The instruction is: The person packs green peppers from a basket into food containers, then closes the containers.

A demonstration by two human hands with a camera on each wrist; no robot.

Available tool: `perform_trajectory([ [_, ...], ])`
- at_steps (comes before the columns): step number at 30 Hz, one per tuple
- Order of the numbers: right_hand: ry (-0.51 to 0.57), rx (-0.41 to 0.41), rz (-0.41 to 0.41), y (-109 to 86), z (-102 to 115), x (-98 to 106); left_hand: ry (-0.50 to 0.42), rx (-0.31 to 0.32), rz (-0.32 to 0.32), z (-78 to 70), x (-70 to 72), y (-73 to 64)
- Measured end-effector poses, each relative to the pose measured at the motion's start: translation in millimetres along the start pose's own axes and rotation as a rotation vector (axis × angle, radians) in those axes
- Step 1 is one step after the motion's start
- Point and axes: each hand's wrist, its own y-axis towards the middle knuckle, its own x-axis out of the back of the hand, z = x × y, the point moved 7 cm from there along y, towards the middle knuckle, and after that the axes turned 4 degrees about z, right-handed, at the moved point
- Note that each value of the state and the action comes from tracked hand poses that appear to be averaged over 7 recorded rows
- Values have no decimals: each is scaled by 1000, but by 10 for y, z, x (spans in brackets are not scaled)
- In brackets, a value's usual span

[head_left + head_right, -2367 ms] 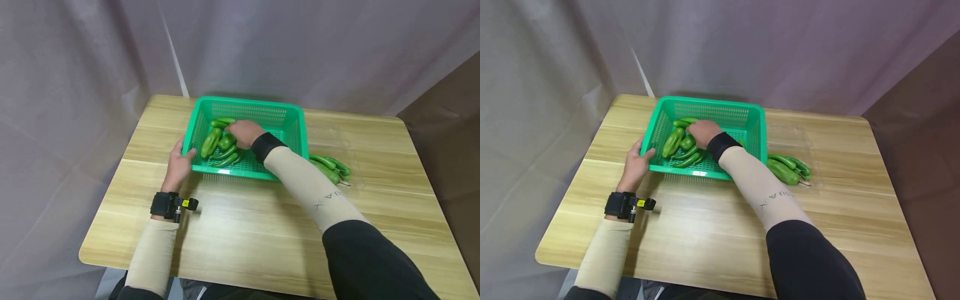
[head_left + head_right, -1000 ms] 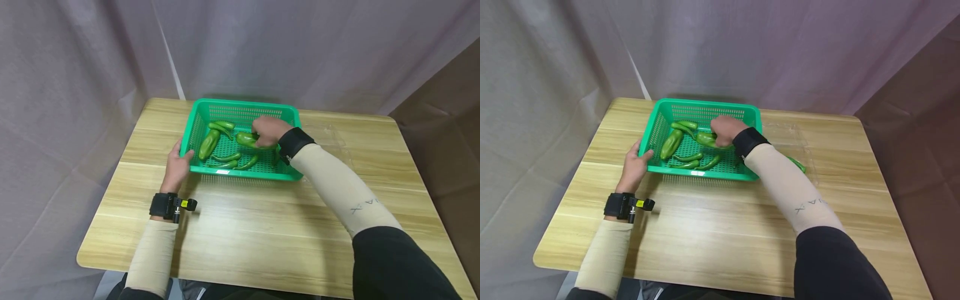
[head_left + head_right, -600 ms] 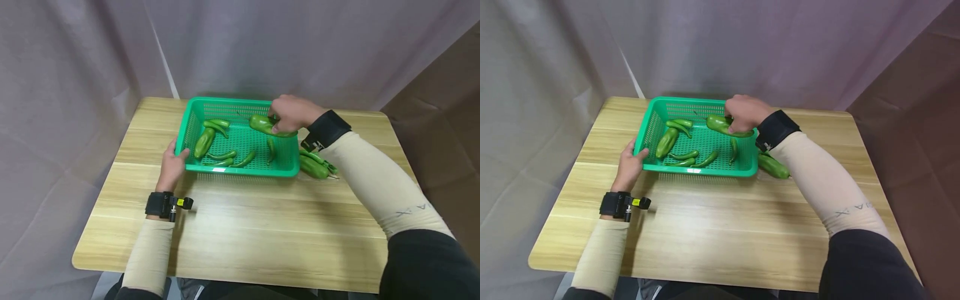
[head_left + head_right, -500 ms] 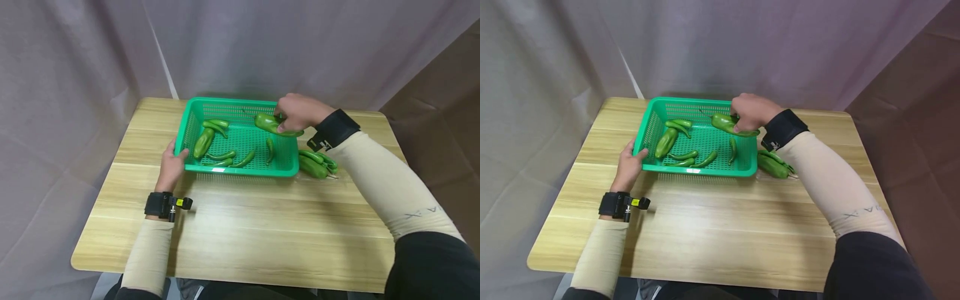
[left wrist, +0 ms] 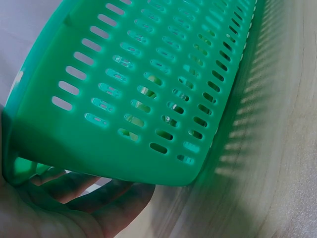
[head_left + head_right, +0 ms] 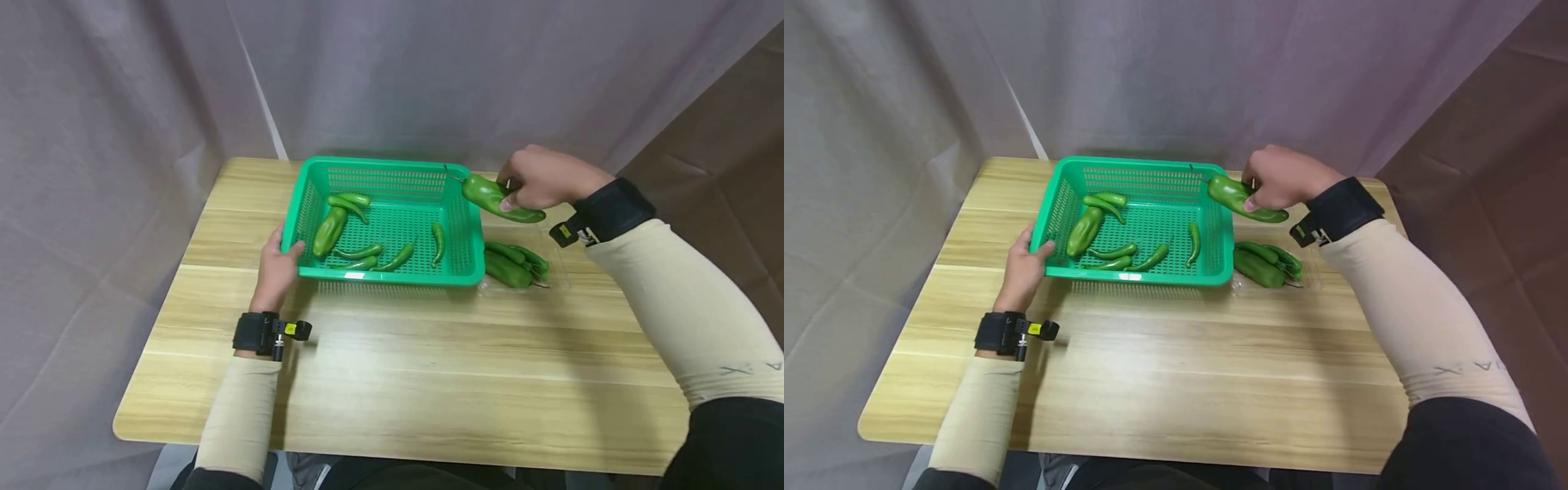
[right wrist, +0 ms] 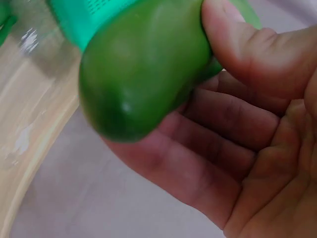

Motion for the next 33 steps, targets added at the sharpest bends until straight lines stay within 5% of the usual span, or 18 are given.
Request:
perform_trajectory([
  [12,131,-130,41,-410,-558,-459,-19,7,16,-3,35,-27],
  [23,178,-89,141,-214,-561,-1177,-12,4,13,40,92,-32],
  [33,143,-138,86,-128,-613,-1287,-4,0,10,31,91,-5],
])
